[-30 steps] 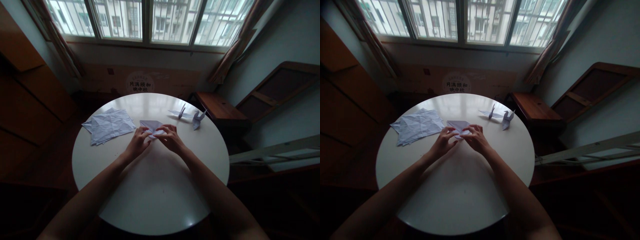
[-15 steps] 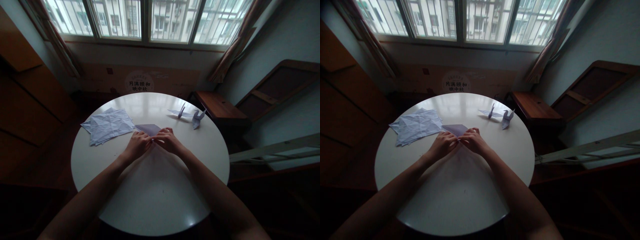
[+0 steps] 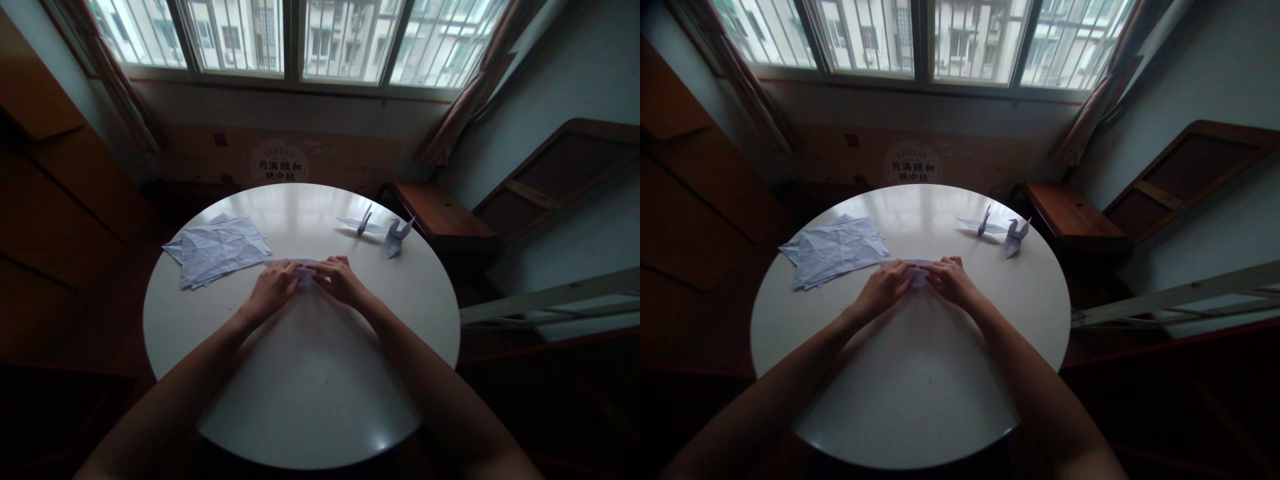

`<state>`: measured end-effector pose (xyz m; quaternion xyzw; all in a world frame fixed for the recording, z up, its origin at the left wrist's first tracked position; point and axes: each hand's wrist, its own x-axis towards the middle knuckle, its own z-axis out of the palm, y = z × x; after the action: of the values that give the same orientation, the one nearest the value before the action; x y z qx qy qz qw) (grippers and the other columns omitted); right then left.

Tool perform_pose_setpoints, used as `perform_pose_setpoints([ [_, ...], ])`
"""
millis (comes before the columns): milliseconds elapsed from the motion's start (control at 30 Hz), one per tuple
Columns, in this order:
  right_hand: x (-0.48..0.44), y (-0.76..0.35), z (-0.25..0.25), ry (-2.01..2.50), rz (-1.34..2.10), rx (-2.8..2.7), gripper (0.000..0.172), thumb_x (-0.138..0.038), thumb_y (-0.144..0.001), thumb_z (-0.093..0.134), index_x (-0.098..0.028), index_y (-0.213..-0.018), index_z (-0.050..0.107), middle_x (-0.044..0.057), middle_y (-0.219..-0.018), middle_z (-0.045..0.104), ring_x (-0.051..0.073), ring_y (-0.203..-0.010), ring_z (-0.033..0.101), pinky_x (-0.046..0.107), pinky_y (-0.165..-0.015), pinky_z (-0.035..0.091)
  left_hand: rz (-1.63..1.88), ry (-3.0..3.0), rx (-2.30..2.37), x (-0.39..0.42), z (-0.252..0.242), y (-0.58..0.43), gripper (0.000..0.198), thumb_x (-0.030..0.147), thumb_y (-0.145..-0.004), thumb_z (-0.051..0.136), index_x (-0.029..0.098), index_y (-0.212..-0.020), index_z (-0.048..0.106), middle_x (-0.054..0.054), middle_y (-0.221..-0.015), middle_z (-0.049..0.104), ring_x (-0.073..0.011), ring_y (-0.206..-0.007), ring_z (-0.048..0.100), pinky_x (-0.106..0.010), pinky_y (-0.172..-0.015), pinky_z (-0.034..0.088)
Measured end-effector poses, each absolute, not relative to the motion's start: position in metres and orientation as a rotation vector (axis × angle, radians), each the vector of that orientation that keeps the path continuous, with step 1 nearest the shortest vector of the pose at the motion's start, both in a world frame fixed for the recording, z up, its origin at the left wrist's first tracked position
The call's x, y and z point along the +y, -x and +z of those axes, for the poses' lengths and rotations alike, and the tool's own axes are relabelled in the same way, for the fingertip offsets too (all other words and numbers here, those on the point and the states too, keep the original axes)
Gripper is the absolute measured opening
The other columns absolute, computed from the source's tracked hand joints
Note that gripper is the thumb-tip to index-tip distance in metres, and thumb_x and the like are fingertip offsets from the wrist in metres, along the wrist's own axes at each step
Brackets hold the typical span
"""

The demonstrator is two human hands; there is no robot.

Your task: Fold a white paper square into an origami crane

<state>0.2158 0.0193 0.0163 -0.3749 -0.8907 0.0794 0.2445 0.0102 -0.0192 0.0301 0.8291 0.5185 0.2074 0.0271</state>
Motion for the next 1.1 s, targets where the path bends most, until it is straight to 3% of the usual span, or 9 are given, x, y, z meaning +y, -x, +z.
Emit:
perform_pose_setpoints([
  [167,0.017,-0.215,0.02,1.053,0.174,-2.462,0.028,-0.019,-0.089,0.062,-0.022,-0.116,0.064,0.006,-0.096,0.071,0.021,-0.09,0.058,0.037,-0.088,0.029,0.657,-2.536,1.642,-0.017,0.028,-0.01,0.026,0.014,-0.086,0.057,0.023,-0.111,0.058,-0.006,-0.107,0.06,-0.0226,-0.099,0.059,-0.033,-0.084,0.049],
  [367,0.017,-0.217,0.021,1.045,0.138,-2.443,0.023,-0.021,-0.088,0.063,-0.023,-0.111,0.067,0.008,-0.109,0.064,0.022,-0.098,0.054,0.038,-0.091,0.032,0.703,-2.52,1.617,-0.017,0.026,-0.009,0.032,0.015,-0.086,0.058,0.022,-0.117,0.054,-0.007,-0.113,0.059,-0.0224,-0.096,0.06,-0.034,-0.081,0.052],
  [567,0.017,-0.219,0.021,1.061,0.122,-2.421,0.026,-0.022,-0.088,0.064,-0.028,-0.112,0.071,0.008,-0.111,0.061,0.023,-0.097,0.05,0.04,-0.089,0.035,0.787,-2.584,1.504,-0.015,0.019,-0.007,0.016,0.016,-0.086,0.059,0.021,-0.098,0.068,-0.01,-0.123,0.056,-0.025,-0.11,0.057,-0.04,-0.094,0.048],
  [767,0.016,-0.219,0.02,1.143,0.118,-2.408,0.021,-0.021,-0.086,0.065,-0.031,-0.101,0.076,0.009,-0.118,0.055,0.024,-0.104,0.045,0.041,-0.09,0.035,0.853,-2.574,1.513,-0.013,0.015,-0.008,0.013,0.023,-0.085,0.064,0.02,-0.091,0.075,-0.009,-0.126,0.059,-0.0291,-0.119,0.048,-0.045,-0.1,0.043],
  [967,0.014,-0.221,0.024,1.251,0.116,-2.385,0.012,-0.026,-0.084,0.069,-0.031,-0.089,0.078,0.008,-0.123,0.05,0.027,-0.11,0.042,0.044,-0.093,0.035,0.672,-2.5,1.591,-0.016,0.021,-0.009,0.021,0.029,-0.088,0.06,0.022,-0.103,0.073,-0.007,-0.112,0.067,-0.0251,-0.102,0.058,-0.044,-0.092,0.042],
  [1100,0.015,-0.223,0.028,1.302,0.11,-2.37,0.011,-0.029,-0.084,0.069,-0.028,-0.087,0.079,0.009,-0.126,0.048,0.028,-0.111,0.04,0.046,-0.094,0.035,0.615,-2.502,1.605,-0.017,0.023,-0.01,0.025,0.031,-0.088,0.059,0.022,-0.109,0.07,-0.007,-0.114,0.067,-0.0252,-0.104,0.059,-0.042,-0.091,0.041],
])
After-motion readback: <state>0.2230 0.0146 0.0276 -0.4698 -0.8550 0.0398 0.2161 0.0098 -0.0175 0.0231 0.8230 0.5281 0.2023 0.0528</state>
